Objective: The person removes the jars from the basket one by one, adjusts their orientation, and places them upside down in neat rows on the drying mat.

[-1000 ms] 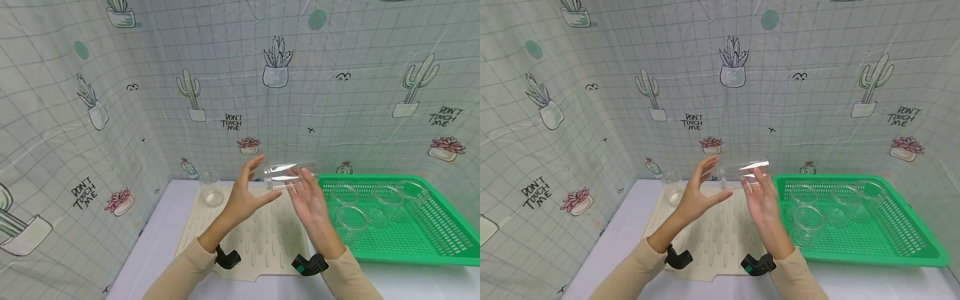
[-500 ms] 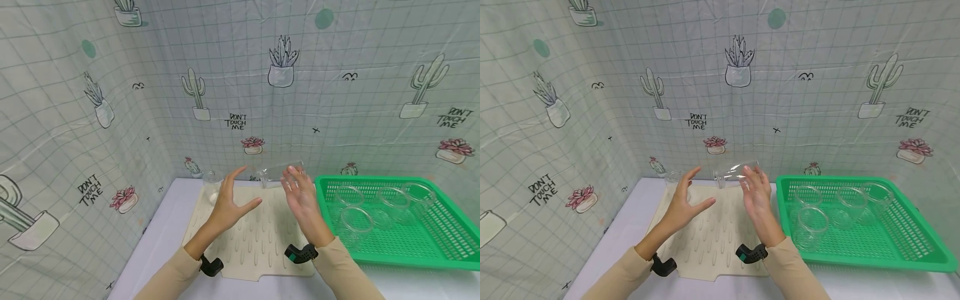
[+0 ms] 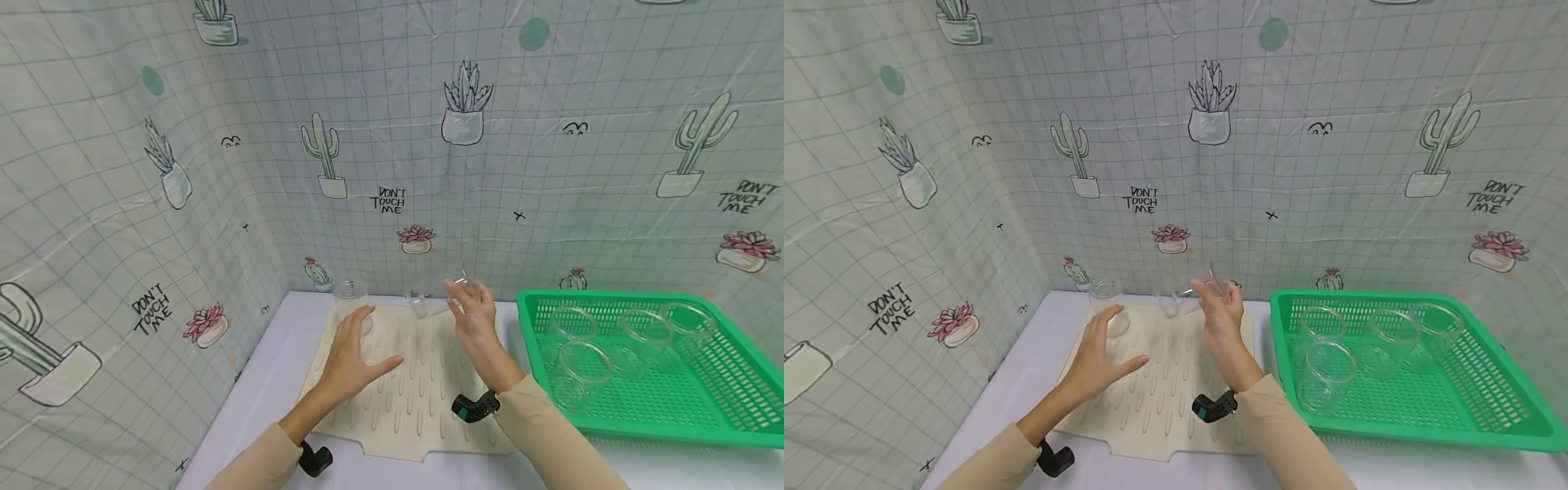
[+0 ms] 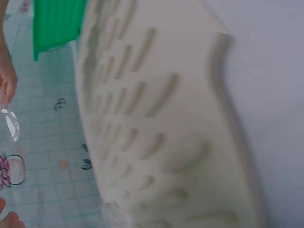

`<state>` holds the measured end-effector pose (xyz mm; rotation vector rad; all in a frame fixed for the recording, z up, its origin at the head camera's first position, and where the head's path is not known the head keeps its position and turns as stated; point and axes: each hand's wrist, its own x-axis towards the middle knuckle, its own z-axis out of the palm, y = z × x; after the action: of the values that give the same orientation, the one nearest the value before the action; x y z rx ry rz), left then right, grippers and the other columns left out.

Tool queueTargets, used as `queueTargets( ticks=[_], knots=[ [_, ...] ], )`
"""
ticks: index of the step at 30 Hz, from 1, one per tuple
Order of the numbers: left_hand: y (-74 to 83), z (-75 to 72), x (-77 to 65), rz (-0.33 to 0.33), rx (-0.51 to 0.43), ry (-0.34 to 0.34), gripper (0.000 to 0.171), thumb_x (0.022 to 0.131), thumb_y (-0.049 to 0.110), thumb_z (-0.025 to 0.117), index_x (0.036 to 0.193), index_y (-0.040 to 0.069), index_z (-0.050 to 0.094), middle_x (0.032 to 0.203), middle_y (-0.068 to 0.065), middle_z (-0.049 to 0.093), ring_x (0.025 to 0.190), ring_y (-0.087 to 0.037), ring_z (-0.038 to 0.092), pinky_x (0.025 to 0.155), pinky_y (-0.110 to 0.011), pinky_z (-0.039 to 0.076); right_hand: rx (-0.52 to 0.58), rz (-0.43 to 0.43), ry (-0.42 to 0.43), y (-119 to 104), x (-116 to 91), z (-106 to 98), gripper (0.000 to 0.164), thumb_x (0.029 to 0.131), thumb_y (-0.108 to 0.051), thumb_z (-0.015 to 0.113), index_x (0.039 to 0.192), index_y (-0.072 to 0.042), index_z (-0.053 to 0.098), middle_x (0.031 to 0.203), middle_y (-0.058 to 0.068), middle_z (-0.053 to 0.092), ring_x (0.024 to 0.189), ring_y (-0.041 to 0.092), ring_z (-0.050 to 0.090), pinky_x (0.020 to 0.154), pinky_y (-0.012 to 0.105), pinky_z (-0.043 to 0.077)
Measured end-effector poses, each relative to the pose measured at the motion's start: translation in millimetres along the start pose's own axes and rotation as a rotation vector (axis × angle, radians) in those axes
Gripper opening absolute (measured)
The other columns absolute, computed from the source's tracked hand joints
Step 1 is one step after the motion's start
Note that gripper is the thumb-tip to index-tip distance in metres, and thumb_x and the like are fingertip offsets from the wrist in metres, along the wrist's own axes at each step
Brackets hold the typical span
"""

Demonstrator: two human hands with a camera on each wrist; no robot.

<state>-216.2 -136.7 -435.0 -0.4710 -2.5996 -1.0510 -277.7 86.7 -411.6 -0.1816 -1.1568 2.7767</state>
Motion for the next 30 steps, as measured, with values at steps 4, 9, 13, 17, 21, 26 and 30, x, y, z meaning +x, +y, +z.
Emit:
queueTargets(
  ticks=[4,9,13,17,21,26,30],
  knots=[
    [-17.6,1.3,-11.1,-0.045,0.095,-0.021,0.098,0.066,0.069,0.065,0.143,0.026,0.024,0.147,0.002,0.024,0.133,-0.019,0.022,0.101,-0.051,0.030,-0.115,-0.002,0.013,15.5,5.9,2.3,0.074,0.080,-0.002,0.069,0.139,-0.006,0.024,0.121,0.009,0.040,0.110,0.019,0.046,0.099,0.035,0.037],
    [-34.5,1.4,-21.1,-0.084,0.143,-0.042,0.101,0.065,0.069,0.066,0.144,0.022,0.025,0.149,-0.006,0.021,0.134,-0.025,0.022,0.101,-0.054,0.029,-0.256,-0.009,0.017,30.8,12.7,6.7,0.075,0.076,-0.006,0.074,0.136,-0.007,0.029,0.134,0.013,0.036,0.118,0.021,0.042,0.099,0.034,0.036],
    [-43.2,0.7,-24.9,-0.107,0.165,-0.066,0.102,0.066,0.069,0.065,0.145,0.020,0.024,0.150,-0.009,0.019,0.135,-0.029,0.019,0.100,-0.057,0.028,-0.354,-0.029,0.005,40.2,17.9,8.7,0.081,0.071,-0.009,0.079,0.135,-0.007,0.030,0.132,0.016,0.039,0.114,0.023,0.045,0.098,0.033,0.036],
    [-50.5,0.1,-28.0,-0.120,0.181,-0.088,0.104,0.066,0.068,0.066,0.146,0.018,0.022,0.150,-0.012,0.017,0.135,-0.033,0.017,0.100,-0.059,0.027,-0.465,-0.037,-0.016,49.9,22.5,8.3,0.086,0.067,-0.017,0.083,0.135,-0.009,0.032,0.131,0.015,0.042,0.114,0.026,0.045,0.096,0.036,0.038],
    [-59.6,2.6,-33.3,-0.150,0.206,-0.120,0.106,0.066,0.069,0.064,0.146,0.015,0.021,0.150,-0.014,0.016,0.136,-0.036,0.016,0.101,-0.060,0.025,-0.558,-0.062,-0.041,59.5,25.7,9.0,0.085,0.065,-0.019,0.085,0.133,-0.010,0.035,0.127,0.013,0.046,0.118,0.030,0.043,0.095,0.039,0.040],
    [-68.9,7.7,-41.3,-0.199,0.234,-0.147,0.108,0.065,0.072,0.062,0.146,0.013,0.023,0.151,-0.014,0.015,0.136,-0.036,0.015,0.103,-0.058,0.023,-0.673,-0.094,-0.063,70.7,30.3,11.4,0.080,0.064,-0.019,0.085,0.129,-0.013,0.039,0.126,0.008,0.046,0.117,0.027,0.043,0.096,0.037,0.040],
    [-75.1,10.8,-45.9,-0.202,0.260,-0.156,0.106,0.067,0.070,0.063,0.146,0.012,0.024,0.150,-0.015,0.016,0.136,-0.037,0.015,0.103,-0.057,0.023,-0.716,-0.124,-0.088,78.5,34.4,11.7,0.080,0.063,-0.019,0.086,0.128,-0.011,0.040,0.124,0.010,0.046,0.111,0.026,0.045,0.095,0.039,0.040]
  ],
)
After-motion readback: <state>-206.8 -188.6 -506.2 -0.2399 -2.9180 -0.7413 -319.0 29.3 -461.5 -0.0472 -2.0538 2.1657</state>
